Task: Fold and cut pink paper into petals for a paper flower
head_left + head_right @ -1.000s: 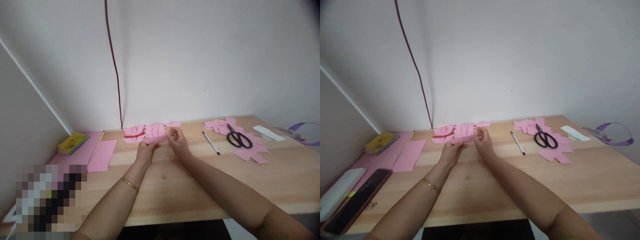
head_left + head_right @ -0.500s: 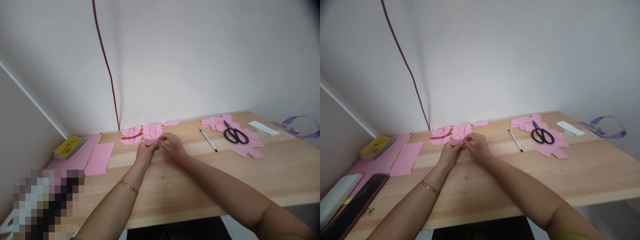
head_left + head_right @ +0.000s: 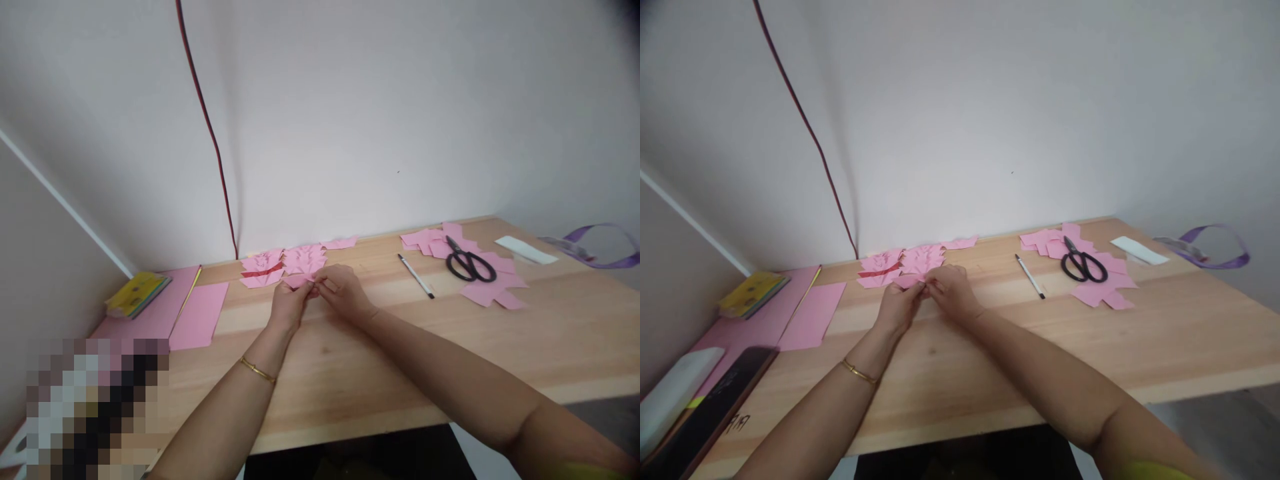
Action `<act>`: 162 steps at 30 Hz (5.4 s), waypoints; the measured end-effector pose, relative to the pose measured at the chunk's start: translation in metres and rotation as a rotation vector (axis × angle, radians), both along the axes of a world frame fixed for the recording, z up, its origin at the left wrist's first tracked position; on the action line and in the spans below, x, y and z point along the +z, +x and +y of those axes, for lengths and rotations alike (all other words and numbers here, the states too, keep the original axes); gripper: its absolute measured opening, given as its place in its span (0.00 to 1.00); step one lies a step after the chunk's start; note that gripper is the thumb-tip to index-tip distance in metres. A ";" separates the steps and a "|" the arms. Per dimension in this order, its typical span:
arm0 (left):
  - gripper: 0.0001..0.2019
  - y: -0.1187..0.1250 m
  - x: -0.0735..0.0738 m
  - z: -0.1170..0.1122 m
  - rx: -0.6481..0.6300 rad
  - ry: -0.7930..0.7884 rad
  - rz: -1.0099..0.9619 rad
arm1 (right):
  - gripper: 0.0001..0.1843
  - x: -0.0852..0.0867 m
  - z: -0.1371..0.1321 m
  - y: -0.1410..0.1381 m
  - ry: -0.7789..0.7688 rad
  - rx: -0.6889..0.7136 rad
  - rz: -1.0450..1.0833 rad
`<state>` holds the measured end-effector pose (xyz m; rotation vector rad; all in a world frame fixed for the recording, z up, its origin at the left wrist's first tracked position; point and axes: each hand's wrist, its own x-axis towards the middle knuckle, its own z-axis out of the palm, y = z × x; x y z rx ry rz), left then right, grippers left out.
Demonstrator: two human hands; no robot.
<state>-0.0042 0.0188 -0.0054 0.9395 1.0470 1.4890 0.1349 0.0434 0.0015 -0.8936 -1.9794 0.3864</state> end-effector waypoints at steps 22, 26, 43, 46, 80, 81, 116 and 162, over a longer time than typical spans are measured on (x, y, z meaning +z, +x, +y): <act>0.11 0.001 0.008 -0.005 -0.118 -0.055 -0.044 | 0.09 0.001 -0.002 0.002 -0.018 0.008 0.117; 0.11 0.000 0.009 -0.008 -0.161 -0.072 -0.069 | 0.10 0.002 -0.002 0.002 -0.013 0.049 0.181; 0.10 0.000 0.013 -0.007 0.004 0.082 0.159 | 0.04 0.003 0.002 0.004 -0.046 0.094 0.148; 0.10 -0.001 0.014 -0.007 0.016 0.083 0.189 | 0.05 0.005 0.002 0.004 -0.060 0.120 0.102; 0.13 0.003 0.010 -0.006 -0.048 -0.060 -0.148 | 0.10 0.009 -0.008 0.004 -0.398 0.219 0.131; 0.13 0.003 0.011 -0.006 -0.056 -0.073 -0.166 | 0.10 0.010 -0.007 0.005 -0.401 0.213 0.133; 0.17 -0.001 0.005 -0.008 -0.102 -0.036 0.159 | 0.14 0.003 0.003 0.011 -0.476 0.276 0.253; 0.14 0.003 0.012 -0.013 -0.039 -0.027 0.233 | 0.15 0.004 0.005 0.012 -0.447 0.215 0.257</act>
